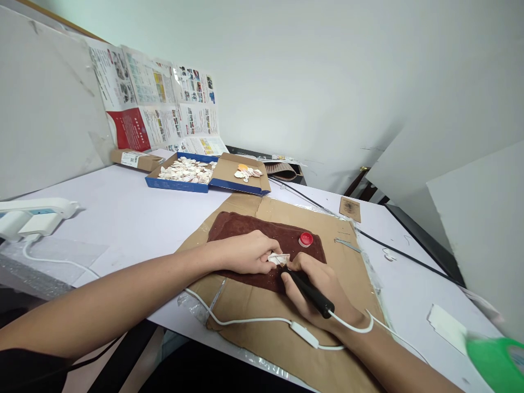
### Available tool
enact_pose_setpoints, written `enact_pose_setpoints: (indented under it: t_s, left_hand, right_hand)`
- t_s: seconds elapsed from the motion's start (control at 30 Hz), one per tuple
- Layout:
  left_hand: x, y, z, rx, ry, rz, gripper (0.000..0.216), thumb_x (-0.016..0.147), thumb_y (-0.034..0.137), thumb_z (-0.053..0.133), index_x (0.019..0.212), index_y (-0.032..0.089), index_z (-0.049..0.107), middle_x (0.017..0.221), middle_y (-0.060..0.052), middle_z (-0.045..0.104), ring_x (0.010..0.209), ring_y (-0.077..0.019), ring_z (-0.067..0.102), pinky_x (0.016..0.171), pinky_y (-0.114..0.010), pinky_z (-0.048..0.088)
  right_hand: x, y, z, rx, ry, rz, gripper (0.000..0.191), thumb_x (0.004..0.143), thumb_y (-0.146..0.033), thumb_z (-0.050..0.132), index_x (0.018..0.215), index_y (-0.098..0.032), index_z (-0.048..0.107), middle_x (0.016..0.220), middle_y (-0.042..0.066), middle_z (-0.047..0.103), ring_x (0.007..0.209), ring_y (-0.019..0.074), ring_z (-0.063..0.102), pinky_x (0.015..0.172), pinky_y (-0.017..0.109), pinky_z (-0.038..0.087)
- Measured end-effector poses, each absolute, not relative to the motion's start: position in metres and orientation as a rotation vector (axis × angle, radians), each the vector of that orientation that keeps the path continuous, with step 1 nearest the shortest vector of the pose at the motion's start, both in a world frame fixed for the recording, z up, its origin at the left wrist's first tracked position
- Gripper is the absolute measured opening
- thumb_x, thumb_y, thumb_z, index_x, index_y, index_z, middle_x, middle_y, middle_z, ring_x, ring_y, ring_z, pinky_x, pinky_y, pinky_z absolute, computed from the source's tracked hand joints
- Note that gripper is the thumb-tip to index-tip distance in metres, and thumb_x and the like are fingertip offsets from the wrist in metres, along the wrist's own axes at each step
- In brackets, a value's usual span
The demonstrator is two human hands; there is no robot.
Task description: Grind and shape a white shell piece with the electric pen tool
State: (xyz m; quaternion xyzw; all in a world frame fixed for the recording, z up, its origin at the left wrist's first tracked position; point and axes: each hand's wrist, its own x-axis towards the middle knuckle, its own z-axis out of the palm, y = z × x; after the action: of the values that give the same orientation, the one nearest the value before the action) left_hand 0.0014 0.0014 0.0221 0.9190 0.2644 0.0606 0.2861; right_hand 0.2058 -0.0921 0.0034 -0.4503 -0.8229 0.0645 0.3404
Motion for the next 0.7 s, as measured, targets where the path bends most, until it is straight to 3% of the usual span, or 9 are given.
enact_pose_setpoints:
  t_s: [0.33, 0.7]
  left_hand:
    - [0.0014, 0.0020, 0.0235, 2.456, 0.687, 0.164, 0.035, 0.089, 0.014, 0.062, 0.121, 0.016, 0.073, 0.080, -0.001, 0.070, 0.073, -0.0177, 0.064, 0.067, -0.026, 0.043]
    - [0.0007, 0.0020, 0.0232, 2.447, 0.690, 0.169, 0.034, 0.089, 0.015, 0.062, 0.121, 0.015, 0.073, 0.079, -0.001, 0.069, 0.072, -0.0172, 0.063, 0.065, -0.026, 0.042]
  right_hand:
    - [0.2053, -0.0915, -0.0002, -1.109, -2.215, 0.055, 0.014, 0.093, -0.023, 0.053, 0.083, -0.027, 0.045, 0.067, -0.004, 0.054, 0.050, 0.0120, 0.047, 0.051, 0.025, 0.040]
    - [0.2045, -0.0927, -0.0010, -1.047, -2.234, 0.012, 0.018, 0.093, -0.019, 0.053, 0.083, -0.027, 0.042, 0.067, -0.004, 0.053, 0.051, 0.0120, 0.046, 0.051, 0.026, 0.039]
